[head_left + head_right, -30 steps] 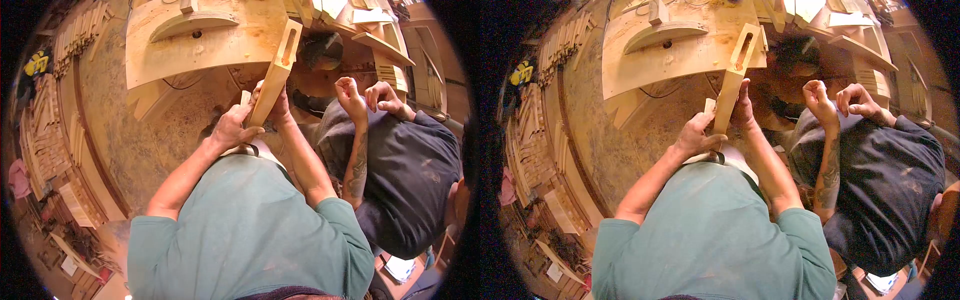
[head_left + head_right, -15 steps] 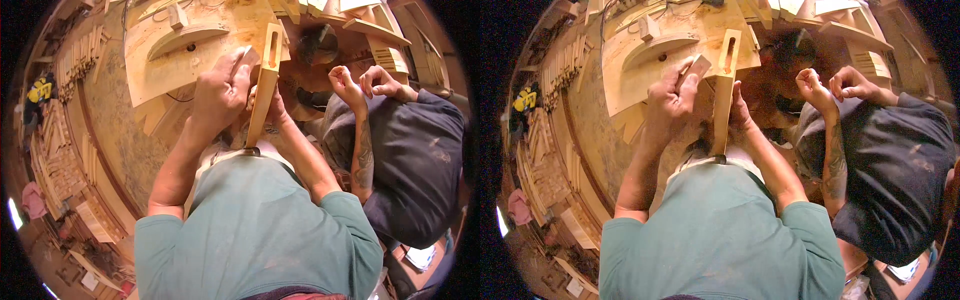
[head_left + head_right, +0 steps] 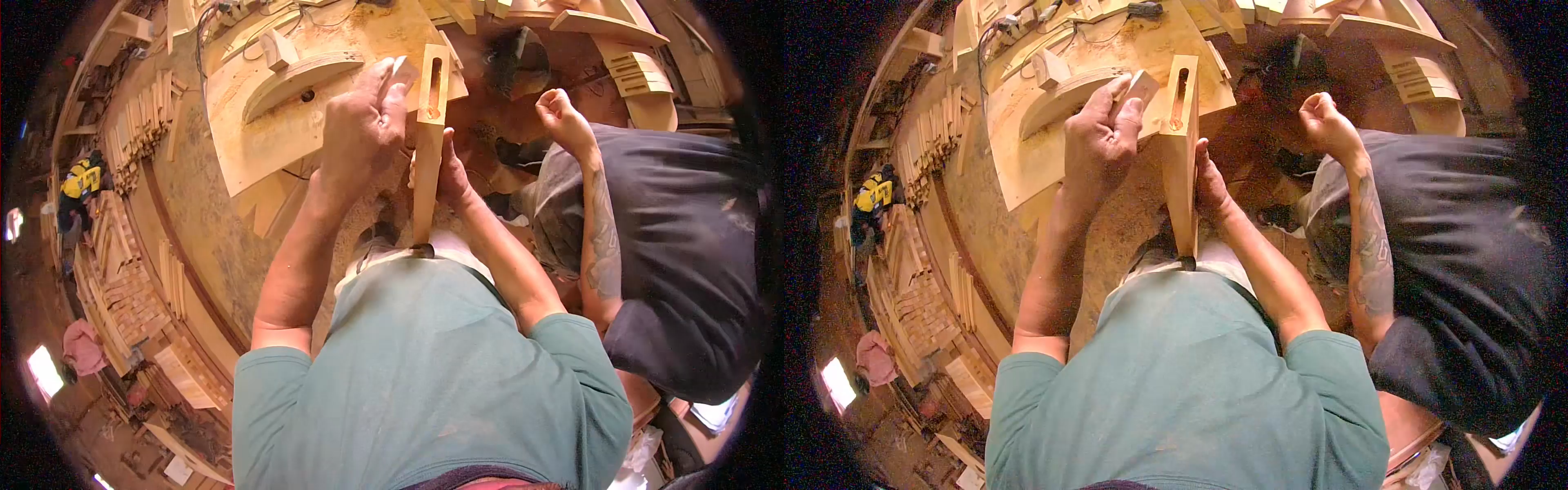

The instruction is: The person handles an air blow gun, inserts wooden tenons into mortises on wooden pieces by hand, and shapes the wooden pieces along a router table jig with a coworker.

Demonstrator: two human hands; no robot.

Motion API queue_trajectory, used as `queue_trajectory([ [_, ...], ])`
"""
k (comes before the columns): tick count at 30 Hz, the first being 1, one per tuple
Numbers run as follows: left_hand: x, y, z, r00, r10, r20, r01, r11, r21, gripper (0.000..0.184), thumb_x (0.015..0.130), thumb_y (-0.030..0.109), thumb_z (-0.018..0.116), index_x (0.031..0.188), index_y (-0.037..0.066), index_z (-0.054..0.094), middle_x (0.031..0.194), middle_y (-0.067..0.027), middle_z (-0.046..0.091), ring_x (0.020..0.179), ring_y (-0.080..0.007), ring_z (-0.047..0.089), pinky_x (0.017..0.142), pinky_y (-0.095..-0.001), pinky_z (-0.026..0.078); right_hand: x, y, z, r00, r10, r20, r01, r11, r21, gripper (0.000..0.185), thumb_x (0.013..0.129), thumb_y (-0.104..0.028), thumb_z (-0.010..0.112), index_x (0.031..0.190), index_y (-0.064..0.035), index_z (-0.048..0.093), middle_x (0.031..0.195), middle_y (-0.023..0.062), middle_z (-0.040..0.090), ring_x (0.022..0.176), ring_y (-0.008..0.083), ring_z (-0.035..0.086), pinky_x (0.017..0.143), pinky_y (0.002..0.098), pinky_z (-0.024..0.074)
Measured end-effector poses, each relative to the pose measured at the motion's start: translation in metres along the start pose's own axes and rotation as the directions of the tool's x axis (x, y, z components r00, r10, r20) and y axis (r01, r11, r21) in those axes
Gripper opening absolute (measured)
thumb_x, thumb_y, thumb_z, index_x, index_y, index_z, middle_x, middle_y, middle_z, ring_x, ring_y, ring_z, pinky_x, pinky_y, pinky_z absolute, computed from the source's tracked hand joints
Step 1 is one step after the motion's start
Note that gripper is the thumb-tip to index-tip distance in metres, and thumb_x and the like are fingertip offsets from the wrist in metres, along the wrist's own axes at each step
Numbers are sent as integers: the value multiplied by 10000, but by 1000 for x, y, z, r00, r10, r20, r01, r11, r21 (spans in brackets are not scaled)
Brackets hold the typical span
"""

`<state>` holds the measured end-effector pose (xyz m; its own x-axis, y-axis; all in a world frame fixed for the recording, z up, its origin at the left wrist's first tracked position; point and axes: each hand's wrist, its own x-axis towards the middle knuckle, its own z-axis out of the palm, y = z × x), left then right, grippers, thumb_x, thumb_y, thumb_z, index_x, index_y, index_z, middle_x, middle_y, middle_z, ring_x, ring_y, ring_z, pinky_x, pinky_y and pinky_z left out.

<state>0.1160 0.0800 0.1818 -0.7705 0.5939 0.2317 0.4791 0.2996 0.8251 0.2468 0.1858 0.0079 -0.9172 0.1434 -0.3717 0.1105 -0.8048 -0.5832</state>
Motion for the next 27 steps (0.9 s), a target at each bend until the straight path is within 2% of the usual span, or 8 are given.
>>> queue_trajectory([
  [2, 3, -1, 7, 998, -63, 6, 63, 993, -96, 295, 954, 177, 617, 1137, -52, 653, 811, -170, 707, 707, -210, 683, 657, -307, 538, -1, -2, 1, 1000, -2, 16, 3, 1000, -19, 816, 844, -850, 393, 940, -80, 648, 731, 69, 629, 618, 218, 655, 595, 379, 580],
  [10, 10, 22, 10, 1000, 20, 7, -22, 971, 240, 226, 938, 218, 599, 1008, 10, 647, 754, -214, 697, 712, -355, 716, 632, -442, 553, -9, -1, 9, 998, -51, -25, 50, 996, -68, 772, 867, -811, 426, 1101, -107, 640, 822, 71, 669, 668, 207, 672, 610, 367, 582],
  [13, 8, 23, 18, 996, 83, 44, -94, 908, 408, 209, 940, 227, 601, 1018, 37, 639, 702, -196, 683, 671, -375, 706, 598, -469, 550, -6, 10, -9, 998, -18, 59, 23, 996, -85, 778, 908, -767, 435, 1081, -52, 690, 919, 35, 700, 796, 136, 667, 703, 297, 562],
  [17, -6, 22, 25, 987, 157, 36, -155, 857, 491, 237, 952, 268, 614, 1059, 58, 629, 685, -192, 671, 634, -371, 700, 574, -491, 550, -8, 29, -8, 993, -96, -64, 84, 983, -163, 765, 932, -751, 402, 1004, -51, 701, 872, 30, 695, 760, 127, 659, 679, 288, 555],
  [20, -9, 25, 14, 973, 177, 147, -225, 862, 454, 328, 963, 284, 620, 1149, 13, 631, 813, -207, 688, 727, -341, 715, 640, -442, 569, -12, 24, -3, 995, -95, -26, 91, 987, -134, 774, 941, -747, 385, 1038, -46, 701, 889, 33, 696, 777, 125, 658, 680, 281, 551],
  [23, -16, 5, 1, 932, 279, 232, -328, 920, 214, 427, 962, 255, 642, 1286, -19, 591, 952, -191, 676, 829, -278, 696, 731, -354, 563, -15, 23, -4, 992, -121, -30, 117, 987, -111, 794, 942, -750, 375, 1087, -39, 697, 906, 37, 700, 789, 125, 661, 684, 279, 551],
  [24, -14, 2, -5, 922, 226, 314, -273, 956, 112, 449, 940, 162, 673, 1339, -20, 576, 967, -149, 644, 855, -221, 644, 759, -300, 524, -19, 15, 1, 993, -115, -25, 111, 986, -121, 803, 941, -753, 371, 1105, -37, 695, 914, 39, 702, 793, 127, 664, 688, 280, 552],
  [27, -14, 3, -13, 927, 236, 292, -252, 968, 17, 386, 907, 69, 692, 1277, -18, 625, 893, -126, 616, 776, -201, 611, 701, -308, 506, -23, 13, 0, 994, -107, -27, 99, 972, -213, 828, 935, -764, 360, 1143, -33, 690, 939, 47, 709, 806, 133, 671, 706, 283, 560],
])
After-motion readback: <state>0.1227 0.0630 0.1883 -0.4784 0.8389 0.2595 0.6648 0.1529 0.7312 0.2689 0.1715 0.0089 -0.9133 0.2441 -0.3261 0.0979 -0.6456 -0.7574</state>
